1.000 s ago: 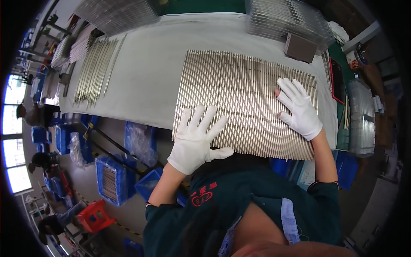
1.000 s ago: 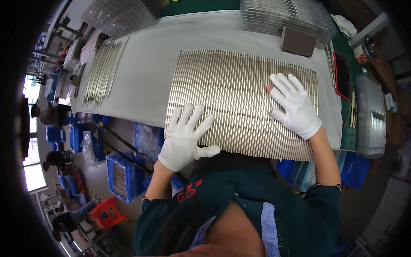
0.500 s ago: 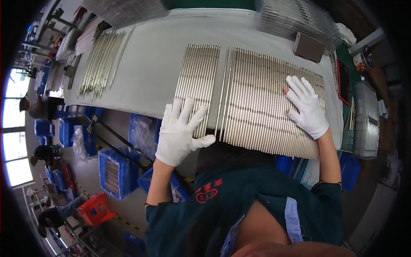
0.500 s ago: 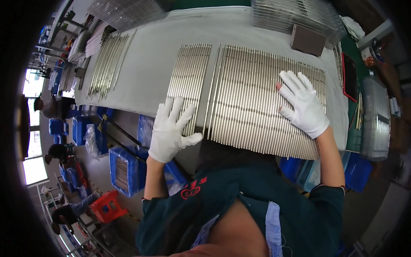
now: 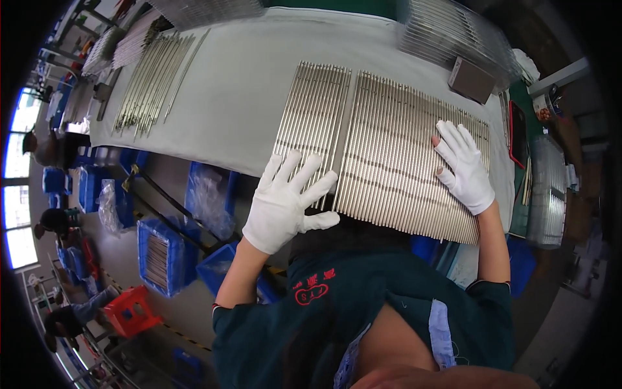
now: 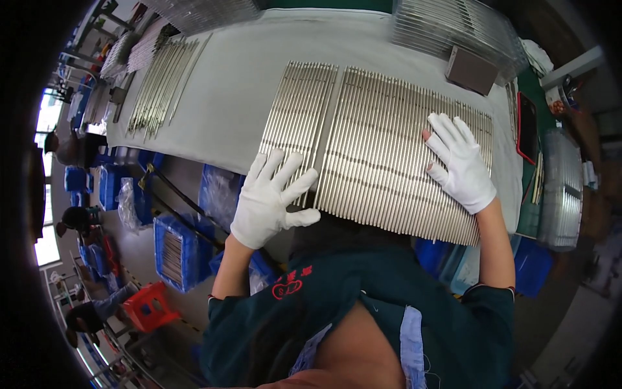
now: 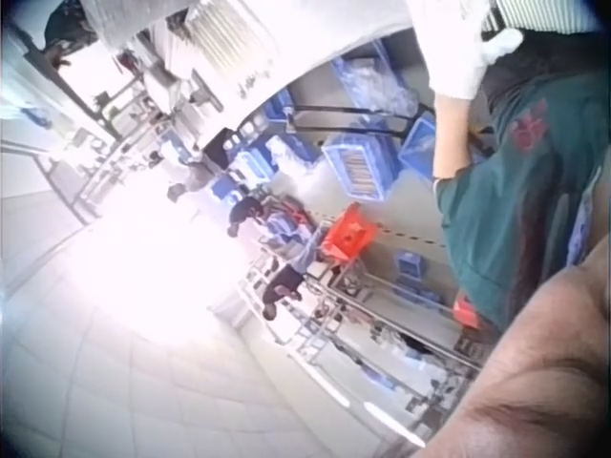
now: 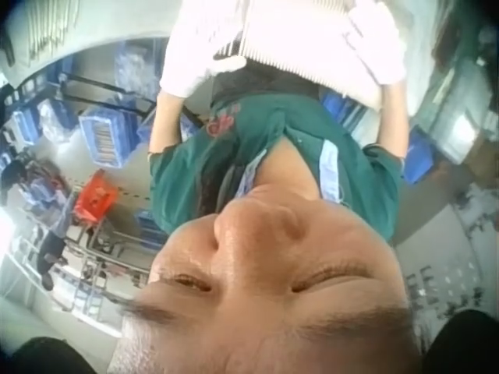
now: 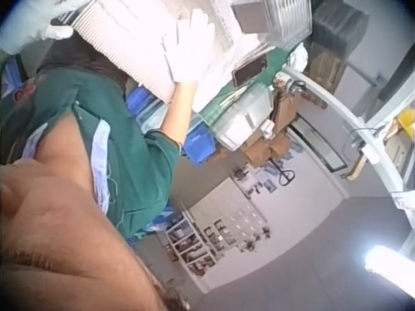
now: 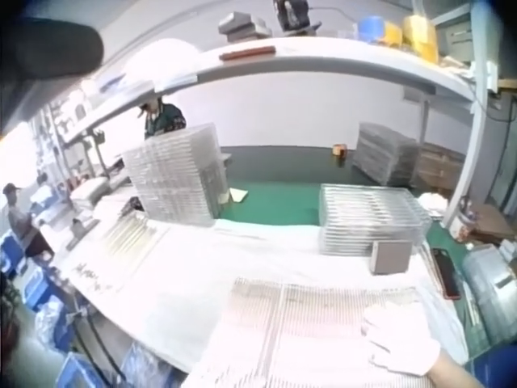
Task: Sorting and aligning thin metal rods on a workbench in a factory setting.
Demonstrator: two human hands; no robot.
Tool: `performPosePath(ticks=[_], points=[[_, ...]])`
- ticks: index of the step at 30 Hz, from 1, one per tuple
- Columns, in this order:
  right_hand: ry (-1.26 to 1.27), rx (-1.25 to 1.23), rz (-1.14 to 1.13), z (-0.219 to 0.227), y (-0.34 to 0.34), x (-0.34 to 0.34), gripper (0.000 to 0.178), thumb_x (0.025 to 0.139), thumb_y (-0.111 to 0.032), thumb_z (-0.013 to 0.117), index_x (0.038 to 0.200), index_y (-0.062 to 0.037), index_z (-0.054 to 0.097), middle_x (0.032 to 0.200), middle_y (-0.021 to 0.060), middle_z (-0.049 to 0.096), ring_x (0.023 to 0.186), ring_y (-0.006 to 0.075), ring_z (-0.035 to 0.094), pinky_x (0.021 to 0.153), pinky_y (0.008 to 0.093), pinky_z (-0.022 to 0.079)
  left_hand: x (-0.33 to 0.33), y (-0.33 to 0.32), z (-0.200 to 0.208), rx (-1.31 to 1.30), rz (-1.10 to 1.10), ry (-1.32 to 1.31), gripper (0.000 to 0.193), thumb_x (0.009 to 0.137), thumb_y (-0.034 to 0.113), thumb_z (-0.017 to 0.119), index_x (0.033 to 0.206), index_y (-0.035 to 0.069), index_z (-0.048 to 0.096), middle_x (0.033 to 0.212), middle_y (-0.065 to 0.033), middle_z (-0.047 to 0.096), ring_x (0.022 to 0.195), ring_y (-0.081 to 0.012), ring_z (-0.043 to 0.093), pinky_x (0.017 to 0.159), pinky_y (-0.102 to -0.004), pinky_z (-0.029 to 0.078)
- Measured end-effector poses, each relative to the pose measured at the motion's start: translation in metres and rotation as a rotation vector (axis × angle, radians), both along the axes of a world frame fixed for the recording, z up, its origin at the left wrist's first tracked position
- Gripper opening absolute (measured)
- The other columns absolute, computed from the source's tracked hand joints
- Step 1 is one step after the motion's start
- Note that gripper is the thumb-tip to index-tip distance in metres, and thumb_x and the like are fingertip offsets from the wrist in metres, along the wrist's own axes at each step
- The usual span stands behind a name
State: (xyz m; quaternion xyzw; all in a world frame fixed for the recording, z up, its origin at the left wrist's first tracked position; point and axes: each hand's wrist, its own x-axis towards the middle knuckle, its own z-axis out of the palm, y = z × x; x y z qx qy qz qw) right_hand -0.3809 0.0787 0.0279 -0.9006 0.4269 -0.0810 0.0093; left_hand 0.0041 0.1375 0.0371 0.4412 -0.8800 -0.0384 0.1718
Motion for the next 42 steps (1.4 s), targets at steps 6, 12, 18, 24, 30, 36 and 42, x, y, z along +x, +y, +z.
performPosePath(ticks=[6,12,18,24,30,36,42], points=[[0.009,0.006,-0.005,0.001,-0.001,-0.001,0.062,0.104,-0.050,0.042,0.145,-0.0047,0.051,0.155,0.0215,0.044,0.145,0.0396,0.038,0.122,0.0517,0.023,0.035,0.004,-0.005,-0.039,0.125,-0.033,0.071,0.080,0.062,0.066,0.123,0.005,0.062,0.126,-0.0178,0.056,0.114,-0.0406,0.052,0.096,-0.0517,0.043],[0.021,-0.004,-0.010,-0.002,0.000,-0.002,0.063,0.104,-0.052,0.041,0.144,-0.0040,0.052,0.155,0.0202,0.044,0.145,0.0381,0.038,0.123,0.0509,0.022,0.023,0.010,-0.002,0.021,0.076,-0.010,0.068,0.079,0.062,0.067,0.124,0.012,0.064,0.129,-0.0120,0.058,0.120,-0.0359,0.052,0.105,-0.0511,0.041],[0.009,-0.010,0.010,-0.002,-0.003,-0.003,0.064,0.104,-0.052,0.040,0.142,-0.0028,0.053,0.154,0.0204,0.044,0.145,0.0379,0.039,0.123,0.0506,0.022,-0.003,0.016,-0.003,0.012,-0.092,0.108,0.068,0.074,0.060,0.069,0.117,0.008,0.063,0.121,-0.0100,0.058,0.110,-0.0320,0.054,0.096,-0.0445,0.044],[0.027,-0.031,0.009,-0.003,-0.003,-0.002,0.066,0.104,-0.053,0.038,0.141,0.0001,0.053,0.152,0.0219,0.046,0.143,0.0387,0.041,0.122,0.0514,0.024,0.002,0.016,-0.006,0.025,-0.080,0.118,0.067,0.072,0.058,0.070,0.116,0.008,0.063,0.122,-0.0098,0.059,0.111,-0.0324,0.054,0.098,-0.0451,0.044],[0.040,-0.031,0.006,-0.005,-0.001,-0.007,0.067,0.105,-0.053,0.036,0.142,0.0001,0.051,0.153,0.0218,0.045,0.143,0.0389,0.041,0.123,0.0521,0.024,0.034,0.012,0.000,0.054,0.018,0.085,0.058,0.076,0.049,0.075,0.119,0.011,0.066,0.124,-0.0104,0.060,0.117,-0.0338,0.055,0.103,-0.0482,0.046],[0.044,-0.052,0.024,-0.005,-0.004,-0.006,0.063,0.106,-0.050,0.037,0.145,-0.0025,0.049,0.155,0.0203,0.044,0.145,0.0375,0.039,0.123,0.0515,0.022,0.070,-0.057,0.008,-0.072,-0.031,0.087,0.026,0.095,0.024,0.060,0.111,0.004,0.066,0.117,-0.0092,0.063,0.105,-0.0306,0.057,0.091,-0.0409,0.047],[0.056,-0.021,0.013,-0.007,-0.006,-0.007,0.065,0.106,-0.054,0.034,0.149,-0.0062,0.048,0.158,0.0192,0.040,0.147,0.0369,0.037,0.124,0.0502,0.021,0.047,-0.121,-0.009,-0.128,-0.031,-0.116,0.047,0.100,0.041,0.056,0.136,0.012,0.063,0.143,-0.0120,0.056,0.132,-0.0340,0.049,0.114,-0.0436,0.039]])
